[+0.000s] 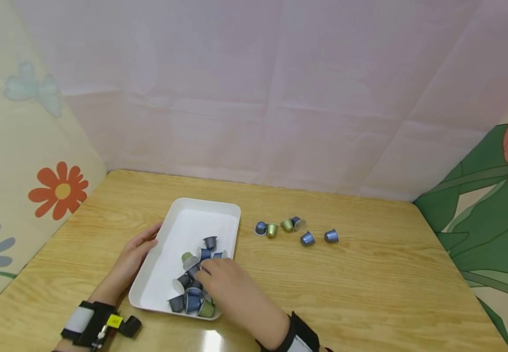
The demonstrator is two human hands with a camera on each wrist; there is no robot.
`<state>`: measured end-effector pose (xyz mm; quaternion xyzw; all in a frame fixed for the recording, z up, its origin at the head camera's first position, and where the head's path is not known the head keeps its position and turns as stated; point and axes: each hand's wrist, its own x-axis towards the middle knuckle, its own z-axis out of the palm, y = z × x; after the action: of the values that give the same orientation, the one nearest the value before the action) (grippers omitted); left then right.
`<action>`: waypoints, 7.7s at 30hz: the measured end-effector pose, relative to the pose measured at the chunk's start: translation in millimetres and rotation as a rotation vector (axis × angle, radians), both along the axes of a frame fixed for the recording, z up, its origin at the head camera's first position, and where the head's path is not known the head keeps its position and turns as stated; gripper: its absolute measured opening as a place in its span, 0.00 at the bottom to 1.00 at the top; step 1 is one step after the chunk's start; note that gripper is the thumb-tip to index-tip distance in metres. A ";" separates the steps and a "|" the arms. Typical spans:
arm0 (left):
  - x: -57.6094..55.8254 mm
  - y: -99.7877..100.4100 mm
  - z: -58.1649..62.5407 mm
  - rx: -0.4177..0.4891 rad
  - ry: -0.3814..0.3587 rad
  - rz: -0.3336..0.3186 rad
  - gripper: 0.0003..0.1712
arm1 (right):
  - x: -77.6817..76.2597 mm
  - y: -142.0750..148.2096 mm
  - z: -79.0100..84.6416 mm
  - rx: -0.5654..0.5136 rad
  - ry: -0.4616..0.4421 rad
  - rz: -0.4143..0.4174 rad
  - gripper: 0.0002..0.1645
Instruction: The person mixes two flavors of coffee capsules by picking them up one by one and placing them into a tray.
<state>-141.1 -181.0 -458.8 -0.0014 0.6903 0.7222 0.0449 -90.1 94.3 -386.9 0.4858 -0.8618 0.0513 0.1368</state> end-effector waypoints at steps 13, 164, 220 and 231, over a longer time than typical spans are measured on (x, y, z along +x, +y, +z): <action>3.1 -2.9 -0.2 0.005 0.008 -0.010 0.29 | -45.6 30.3 -2.6 -0.110 0.006 -0.126 0.18; 1.0 6.6 6.0 -0.036 -0.021 -0.020 0.29 | -117.2 -28.5 15.7 0.213 -0.253 -0.210 0.12; 0.4 5.8 6.3 -0.003 -0.017 -0.016 0.29 | -130.2 86.9 27.8 -0.045 -0.377 -0.561 0.19; 0.2 5.9 6.7 -0.025 -0.004 -0.006 0.29 | -130.1 95.5 17.8 -0.044 -0.403 -0.564 0.20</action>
<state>-141.0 -175.1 -452.2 -0.0016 0.6991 0.7134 0.0484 -220.2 189.7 -369.1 0.2055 -0.9705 0.1249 -0.0165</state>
